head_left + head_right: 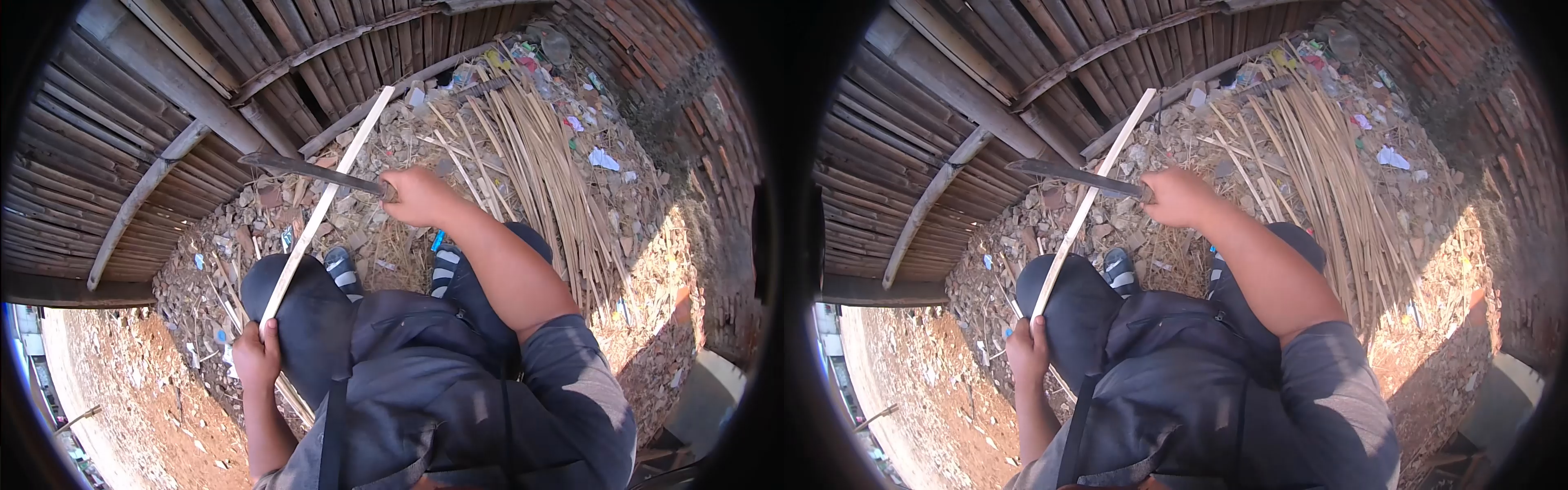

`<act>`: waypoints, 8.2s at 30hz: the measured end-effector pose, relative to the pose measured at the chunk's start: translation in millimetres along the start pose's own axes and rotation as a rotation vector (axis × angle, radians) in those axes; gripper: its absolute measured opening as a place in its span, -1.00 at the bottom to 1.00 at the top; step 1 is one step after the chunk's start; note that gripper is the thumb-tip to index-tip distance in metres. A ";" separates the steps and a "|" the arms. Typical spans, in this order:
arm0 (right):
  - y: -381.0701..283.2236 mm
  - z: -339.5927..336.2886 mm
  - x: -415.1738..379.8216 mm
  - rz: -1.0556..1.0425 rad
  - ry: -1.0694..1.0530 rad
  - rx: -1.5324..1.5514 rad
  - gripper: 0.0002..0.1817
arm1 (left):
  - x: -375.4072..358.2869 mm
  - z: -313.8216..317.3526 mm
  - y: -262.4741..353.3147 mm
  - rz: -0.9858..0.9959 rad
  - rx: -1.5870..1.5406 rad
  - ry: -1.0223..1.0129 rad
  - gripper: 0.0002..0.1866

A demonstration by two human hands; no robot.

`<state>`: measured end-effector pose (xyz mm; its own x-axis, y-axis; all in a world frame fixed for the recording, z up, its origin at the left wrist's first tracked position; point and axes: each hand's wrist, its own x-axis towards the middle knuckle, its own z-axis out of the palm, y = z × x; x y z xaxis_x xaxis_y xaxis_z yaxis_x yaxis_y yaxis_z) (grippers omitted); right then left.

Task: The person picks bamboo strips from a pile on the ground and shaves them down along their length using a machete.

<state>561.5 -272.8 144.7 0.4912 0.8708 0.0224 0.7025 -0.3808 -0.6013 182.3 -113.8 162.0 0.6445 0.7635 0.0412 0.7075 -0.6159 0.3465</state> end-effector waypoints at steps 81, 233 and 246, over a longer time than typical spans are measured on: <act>9.4 -3.4 5.3 0.026 -0.064 0.028 -0.62 | 4.1 4.1 -1.9 0.043 0.032 0.080 -0.45; 24.3 -20.6 7.6 0.099 -0.106 -0.054 -0.57 | 12.0 3.9 -4.6 0.021 -0.033 0.066 -0.46; 4.0 0.1 2.7 -0.037 -0.167 -0.056 -0.68 | 11.3 3.8 -5.7 0.007 -0.055 0.058 -0.46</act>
<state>565.6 -272.0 142.2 0.3757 0.9222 -0.0920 0.7481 -0.3603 -0.5572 186.7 -102.4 156.9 0.6305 0.7700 0.0976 0.6849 -0.6111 0.3969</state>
